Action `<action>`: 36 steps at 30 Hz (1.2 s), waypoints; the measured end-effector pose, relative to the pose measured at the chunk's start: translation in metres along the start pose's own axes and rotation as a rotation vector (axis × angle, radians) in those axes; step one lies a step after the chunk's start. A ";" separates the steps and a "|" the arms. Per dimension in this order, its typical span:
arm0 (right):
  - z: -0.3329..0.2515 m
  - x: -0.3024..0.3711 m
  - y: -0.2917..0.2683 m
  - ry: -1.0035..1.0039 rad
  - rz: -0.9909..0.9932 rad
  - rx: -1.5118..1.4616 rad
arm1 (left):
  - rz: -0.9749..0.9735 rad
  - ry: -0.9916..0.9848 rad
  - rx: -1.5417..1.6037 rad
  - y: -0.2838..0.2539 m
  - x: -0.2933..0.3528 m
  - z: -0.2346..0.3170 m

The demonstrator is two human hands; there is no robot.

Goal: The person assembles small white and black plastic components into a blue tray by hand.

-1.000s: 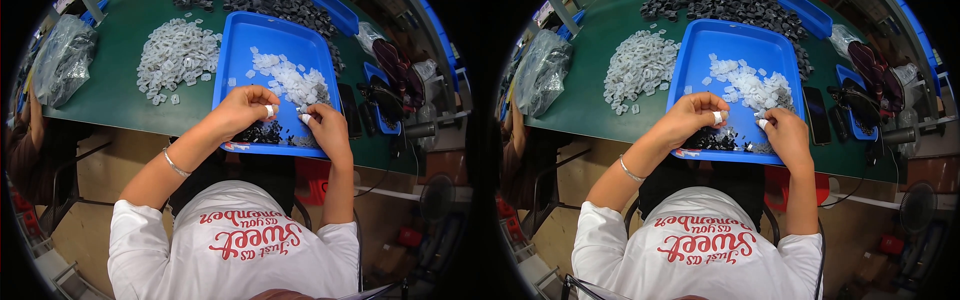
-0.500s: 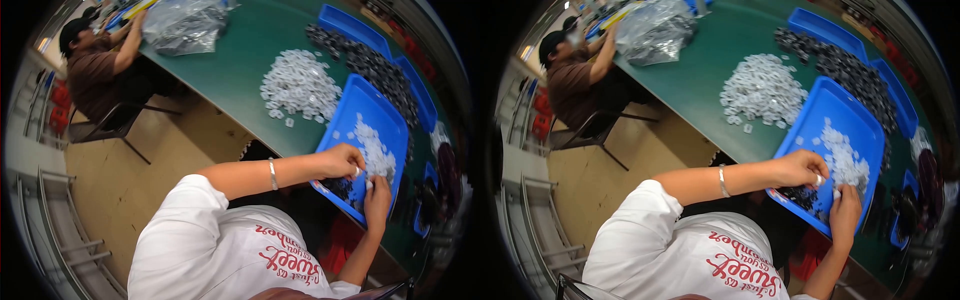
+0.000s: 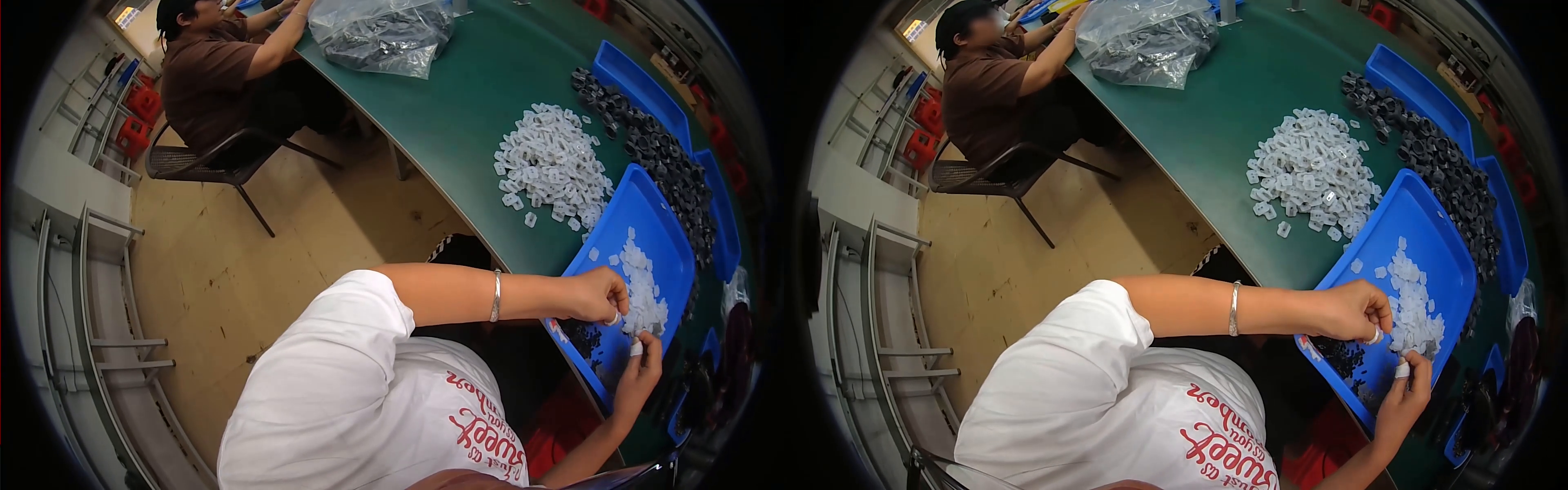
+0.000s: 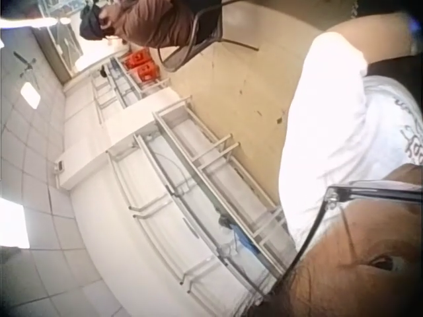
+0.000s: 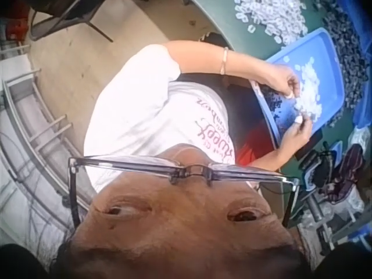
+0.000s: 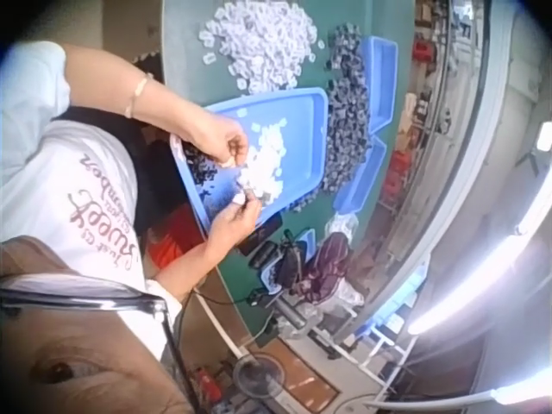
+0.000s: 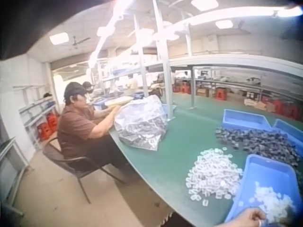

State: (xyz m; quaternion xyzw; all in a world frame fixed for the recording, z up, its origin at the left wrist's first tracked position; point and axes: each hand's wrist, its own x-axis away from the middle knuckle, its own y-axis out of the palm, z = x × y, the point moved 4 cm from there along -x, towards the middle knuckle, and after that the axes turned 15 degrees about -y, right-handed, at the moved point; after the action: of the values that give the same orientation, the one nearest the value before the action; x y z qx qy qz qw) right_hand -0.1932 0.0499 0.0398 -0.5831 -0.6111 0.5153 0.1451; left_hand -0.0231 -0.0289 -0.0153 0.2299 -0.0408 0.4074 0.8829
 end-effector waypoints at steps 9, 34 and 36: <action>0.009 0.000 0.013 0.288 0.315 -0.718 | -0.023 0.010 0.093 0.001 -0.003 -0.004; 0.002 -0.013 0.050 0.541 0.251 -1.020 | 0.125 -0.090 0.066 -0.002 0.005 0.008; 0.003 -0.013 0.052 0.561 0.245 -1.032 | 0.126 -0.075 0.046 0.000 0.007 0.010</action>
State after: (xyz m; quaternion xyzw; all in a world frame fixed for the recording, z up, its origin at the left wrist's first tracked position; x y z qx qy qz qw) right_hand -0.1624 0.0264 0.0028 -0.7584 -0.6489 -0.0085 -0.0613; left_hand -0.0174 -0.0282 -0.0044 0.2623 -0.0789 0.4542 0.8477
